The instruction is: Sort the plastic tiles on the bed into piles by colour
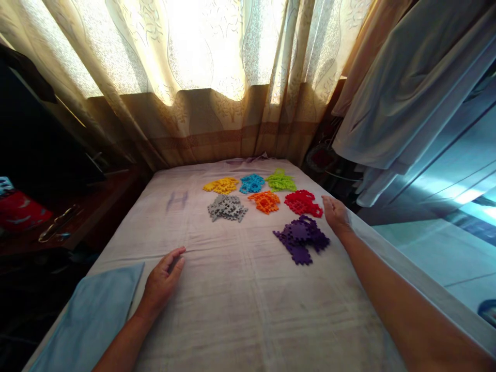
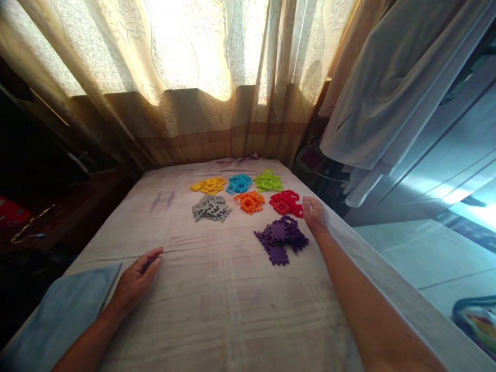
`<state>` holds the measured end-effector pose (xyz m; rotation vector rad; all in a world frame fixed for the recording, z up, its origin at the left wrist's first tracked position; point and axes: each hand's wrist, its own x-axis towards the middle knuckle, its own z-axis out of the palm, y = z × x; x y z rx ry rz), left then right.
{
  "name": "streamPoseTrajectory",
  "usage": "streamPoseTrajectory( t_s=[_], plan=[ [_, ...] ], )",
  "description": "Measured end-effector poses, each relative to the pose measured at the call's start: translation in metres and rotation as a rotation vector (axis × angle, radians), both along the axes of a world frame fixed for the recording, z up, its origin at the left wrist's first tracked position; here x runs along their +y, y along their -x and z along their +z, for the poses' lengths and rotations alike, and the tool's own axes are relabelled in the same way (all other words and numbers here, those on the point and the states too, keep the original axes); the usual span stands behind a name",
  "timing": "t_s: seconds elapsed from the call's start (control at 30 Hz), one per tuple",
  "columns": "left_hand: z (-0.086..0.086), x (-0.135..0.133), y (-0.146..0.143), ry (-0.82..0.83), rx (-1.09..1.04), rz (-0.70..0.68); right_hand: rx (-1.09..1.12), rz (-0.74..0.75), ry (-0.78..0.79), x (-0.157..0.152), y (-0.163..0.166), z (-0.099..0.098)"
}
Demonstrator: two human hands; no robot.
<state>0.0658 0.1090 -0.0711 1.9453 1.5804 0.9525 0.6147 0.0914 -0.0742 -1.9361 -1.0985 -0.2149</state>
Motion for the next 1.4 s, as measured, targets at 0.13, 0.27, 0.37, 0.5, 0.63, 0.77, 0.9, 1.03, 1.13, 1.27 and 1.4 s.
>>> streamPoseTrajectory(
  t_s=[0.13, 0.27, 0.37, 0.5, 0.63, 0.77, 0.9, 1.03, 1.13, 1.27, 1.4],
  plan=[
    [0.003, 0.023, -0.008, -0.019, 0.014, 0.007, 0.234, -0.135, 0.062, 0.036, -0.022, -0.005],
    [0.004, 0.047, -0.025, -0.055, 0.050, -0.046, 0.298, -0.018, 0.112, 0.064, -0.005, -0.012],
    [0.003, 0.063, -0.042, -0.086, 0.050, -0.072, 0.343, 0.137, 0.114, 0.078, 0.029, -0.015],
    [-0.001, 0.080, -0.063, -0.142, 0.039, -0.094, 0.311, 0.380, 0.087, 0.093, 0.097, -0.009],
    [-0.003, 0.097, -0.073, -0.205, 0.058, -0.099, 0.210, 0.561, 0.044, 0.117, 0.155, 0.007],
    [0.006, 0.128, -0.065, -0.244, 0.162, -0.116, 0.106, 0.537, 0.060, 0.153, 0.143, 0.029],
    [0.021, 0.181, -0.064, -0.185, 0.371, -0.157, -0.018, 0.149, 0.242, 0.195, 0.066, 0.041],
    [0.036, 0.236, -0.095, -0.039, 0.583, -0.157, -0.010, 0.024, 0.510, 0.229, 0.008, 0.031],
    [0.045, 0.270, -0.131, 0.052, 0.656, -0.181, -0.047, 0.141, 0.581, 0.242, 0.003, 0.017],
    [0.045, 0.305, -0.176, 0.090, 0.655, -0.226, -0.088, 0.181, 0.573, 0.238, 0.026, 0.005],
    [0.032, 0.318, -0.206, 0.037, 0.621, -0.333, -0.066, 0.223, 0.485, 0.230, 0.058, 0.010]
  ],
)
